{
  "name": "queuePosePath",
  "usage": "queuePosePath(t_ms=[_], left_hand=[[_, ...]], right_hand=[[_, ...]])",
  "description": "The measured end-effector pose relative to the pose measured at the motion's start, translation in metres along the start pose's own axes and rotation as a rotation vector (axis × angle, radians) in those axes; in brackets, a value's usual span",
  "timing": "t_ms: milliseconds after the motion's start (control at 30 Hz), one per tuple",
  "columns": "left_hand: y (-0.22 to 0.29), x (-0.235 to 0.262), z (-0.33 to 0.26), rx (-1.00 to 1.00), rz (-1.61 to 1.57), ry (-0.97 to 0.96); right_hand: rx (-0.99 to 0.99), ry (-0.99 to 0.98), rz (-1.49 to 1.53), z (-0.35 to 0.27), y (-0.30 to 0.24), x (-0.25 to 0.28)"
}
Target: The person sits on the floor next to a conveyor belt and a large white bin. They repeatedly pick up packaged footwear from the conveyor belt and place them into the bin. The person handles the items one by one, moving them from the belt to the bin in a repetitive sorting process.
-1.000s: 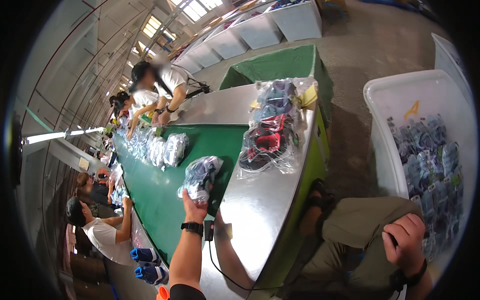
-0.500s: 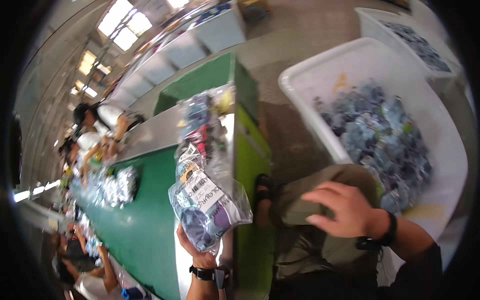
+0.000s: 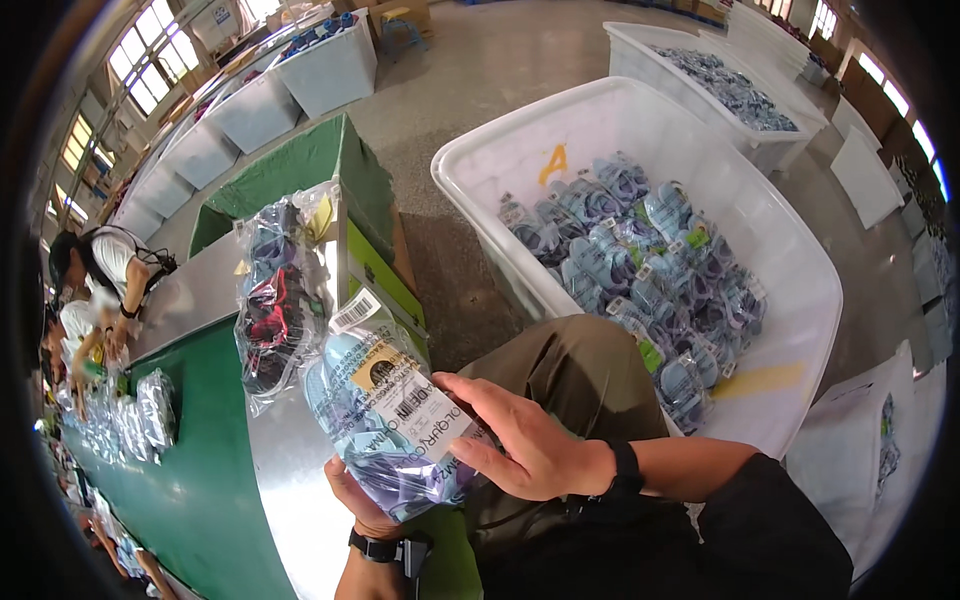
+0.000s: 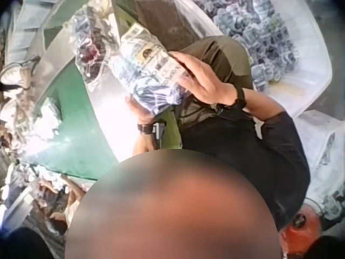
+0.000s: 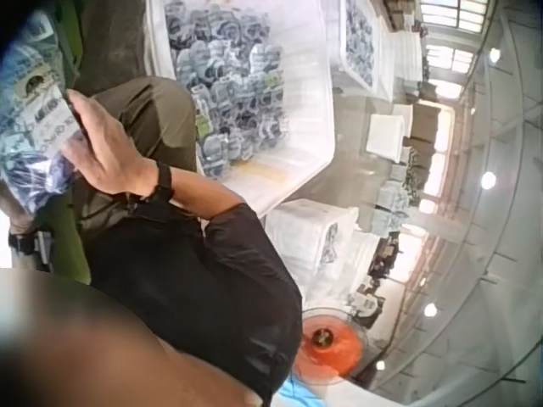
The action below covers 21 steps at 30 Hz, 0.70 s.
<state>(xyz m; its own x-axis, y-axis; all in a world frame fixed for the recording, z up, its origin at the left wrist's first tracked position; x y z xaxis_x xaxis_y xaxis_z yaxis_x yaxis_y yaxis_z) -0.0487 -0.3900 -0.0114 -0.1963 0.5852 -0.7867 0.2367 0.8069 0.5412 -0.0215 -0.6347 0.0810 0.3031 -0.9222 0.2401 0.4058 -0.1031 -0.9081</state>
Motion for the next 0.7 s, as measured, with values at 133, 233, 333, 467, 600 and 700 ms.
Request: queuePosePath(t_ms=[133, 233, 333, 467, 600, 700], left_hand=[[-0.003, -0.003, 0.001, 0.010, -0.122, 0.017], [-0.003, -0.003, 0.001, 0.041, -0.123, -0.013], [-0.001, -0.004, 0.001, 0.047, -0.087, -0.049], [0.000, -0.017, 0.002, 0.020, 0.074, -0.060], [-0.007, -0.036, 0.002, 0.104, 0.059, 0.011], [-0.007, -0.046, 0.002, 0.162, -0.049, -0.083]], right_hand=[[0.012, -0.023, -0.016, 0.004, 0.002, 0.000], [0.021, -0.009, -0.025, 0.004, 0.001, 0.001], [0.008, 0.012, -0.055, 0.004, 0.002, 0.004], [-0.099, 0.052, -0.092, 0.008, 0.006, 0.020], [-0.029, 0.111, -0.220, 0.014, -0.001, 0.036], [0.085, 0.095, -0.352, 0.016, -0.013, 0.037]])
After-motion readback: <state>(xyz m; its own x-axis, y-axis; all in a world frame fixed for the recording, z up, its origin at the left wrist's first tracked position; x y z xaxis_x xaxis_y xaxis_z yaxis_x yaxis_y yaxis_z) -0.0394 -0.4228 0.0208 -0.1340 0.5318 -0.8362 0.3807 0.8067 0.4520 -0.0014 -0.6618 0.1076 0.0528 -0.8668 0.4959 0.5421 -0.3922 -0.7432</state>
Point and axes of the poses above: each hand's wrist, its own z-axis towards the middle knuckle, its own x-axis out of the back of the hand, y = z × x, the point moved 3 cm from there along z, towards the middle knuckle, and after that the axes turned 1 degree about -x, right-handed, at the moved point
